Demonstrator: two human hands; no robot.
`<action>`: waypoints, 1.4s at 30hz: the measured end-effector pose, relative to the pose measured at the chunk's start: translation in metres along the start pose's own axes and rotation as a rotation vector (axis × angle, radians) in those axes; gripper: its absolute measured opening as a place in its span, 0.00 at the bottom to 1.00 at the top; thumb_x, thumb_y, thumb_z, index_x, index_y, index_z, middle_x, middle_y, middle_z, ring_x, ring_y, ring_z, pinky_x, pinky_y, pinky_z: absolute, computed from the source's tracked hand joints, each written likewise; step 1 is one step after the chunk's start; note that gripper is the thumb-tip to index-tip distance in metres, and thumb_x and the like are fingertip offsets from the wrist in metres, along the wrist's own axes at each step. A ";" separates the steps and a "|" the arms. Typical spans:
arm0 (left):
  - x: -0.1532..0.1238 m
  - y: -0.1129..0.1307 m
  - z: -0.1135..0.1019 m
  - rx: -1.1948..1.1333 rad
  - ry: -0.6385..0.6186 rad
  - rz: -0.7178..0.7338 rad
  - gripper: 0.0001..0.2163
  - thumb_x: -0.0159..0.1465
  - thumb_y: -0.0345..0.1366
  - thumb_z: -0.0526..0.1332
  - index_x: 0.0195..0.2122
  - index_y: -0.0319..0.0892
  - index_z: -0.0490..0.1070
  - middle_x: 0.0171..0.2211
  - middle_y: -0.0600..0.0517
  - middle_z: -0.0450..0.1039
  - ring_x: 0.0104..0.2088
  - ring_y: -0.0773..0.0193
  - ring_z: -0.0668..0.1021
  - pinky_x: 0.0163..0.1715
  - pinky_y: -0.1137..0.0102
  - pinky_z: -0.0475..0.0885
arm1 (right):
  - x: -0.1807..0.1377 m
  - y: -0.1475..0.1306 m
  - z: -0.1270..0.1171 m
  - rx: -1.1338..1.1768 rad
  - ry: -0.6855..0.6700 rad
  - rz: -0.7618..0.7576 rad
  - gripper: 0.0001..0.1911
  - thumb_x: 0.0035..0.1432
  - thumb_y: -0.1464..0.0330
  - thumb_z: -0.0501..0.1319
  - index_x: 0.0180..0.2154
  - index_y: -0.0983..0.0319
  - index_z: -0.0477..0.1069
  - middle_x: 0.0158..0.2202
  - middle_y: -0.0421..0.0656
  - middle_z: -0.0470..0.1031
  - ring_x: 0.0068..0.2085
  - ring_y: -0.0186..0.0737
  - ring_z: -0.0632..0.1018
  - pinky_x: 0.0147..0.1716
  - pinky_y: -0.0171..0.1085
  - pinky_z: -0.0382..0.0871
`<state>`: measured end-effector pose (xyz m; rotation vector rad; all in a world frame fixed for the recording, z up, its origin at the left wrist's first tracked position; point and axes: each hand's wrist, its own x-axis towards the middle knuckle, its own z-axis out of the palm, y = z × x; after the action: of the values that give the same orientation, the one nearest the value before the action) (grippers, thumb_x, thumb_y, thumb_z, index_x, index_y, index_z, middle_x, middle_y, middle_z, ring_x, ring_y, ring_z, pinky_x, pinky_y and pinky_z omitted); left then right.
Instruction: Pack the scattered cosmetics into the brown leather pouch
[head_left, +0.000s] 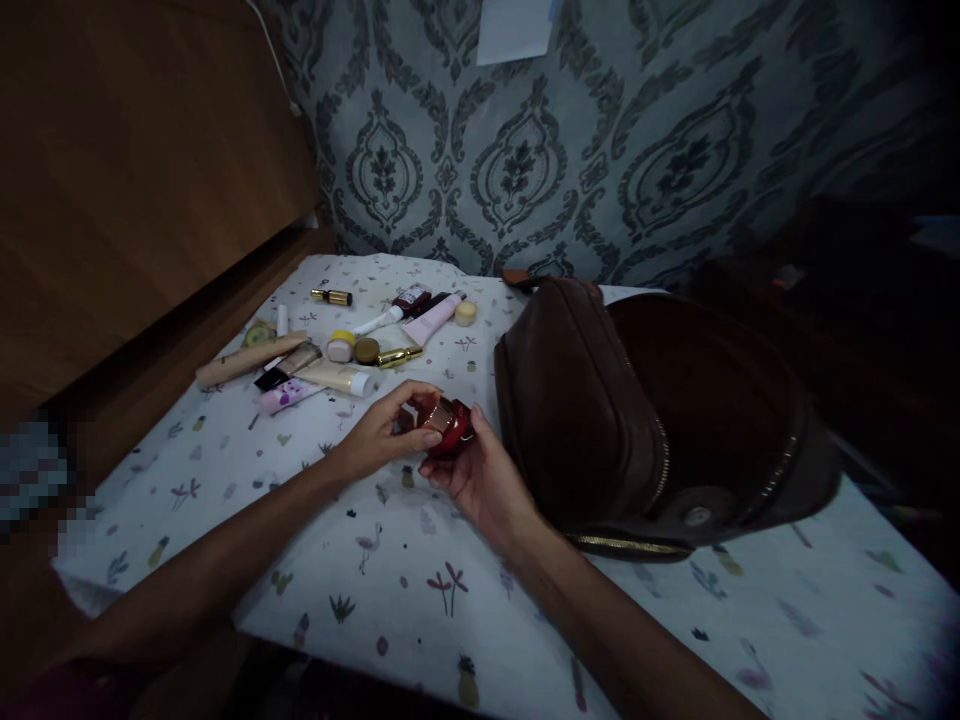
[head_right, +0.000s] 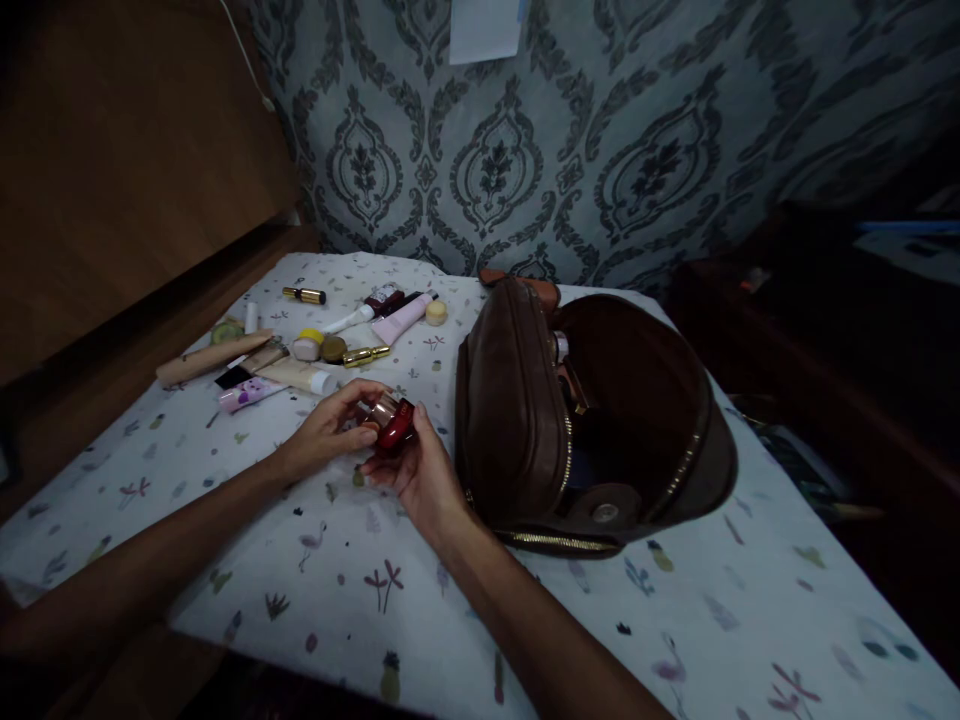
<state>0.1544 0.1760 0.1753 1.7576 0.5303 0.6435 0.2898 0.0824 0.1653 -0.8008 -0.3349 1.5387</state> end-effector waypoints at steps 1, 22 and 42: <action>-0.001 0.001 0.002 -0.030 -0.011 -0.006 0.30 0.56 0.57 0.69 0.52 0.43 0.67 0.45 0.48 0.73 0.45 0.57 0.76 0.45 0.65 0.72 | -0.001 0.000 0.001 0.036 0.001 0.033 0.23 0.61 0.47 0.59 0.37 0.61 0.76 0.29 0.41 0.81 0.21 0.33 0.76 0.21 0.32 0.72; -0.005 -0.002 0.006 0.587 0.066 0.078 0.39 0.52 0.44 0.71 0.62 0.44 0.56 0.50 0.45 0.72 0.51 0.48 0.76 0.50 0.57 0.71 | -0.004 -0.001 0.001 -0.560 0.176 -0.445 0.25 0.42 0.60 0.76 0.42 0.59 0.73 0.38 0.40 0.79 0.40 0.42 0.78 0.43 0.40 0.71; -0.007 0.002 0.007 0.321 0.023 0.057 0.28 0.62 0.56 0.62 0.55 0.44 0.60 0.46 0.48 0.73 0.43 0.55 0.77 0.43 0.64 0.70 | -0.004 0.003 0.001 -0.089 0.055 -0.152 0.20 0.48 0.55 0.74 0.40 0.58 0.78 0.38 0.39 0.79 0.32 0.33 0.75 0.28 0.31 0.72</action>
<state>0.1535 0.1657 0.1748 2.0748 0.6276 0.6460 0.2873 0.0783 0.1653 -0.8657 -0.4165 1.3649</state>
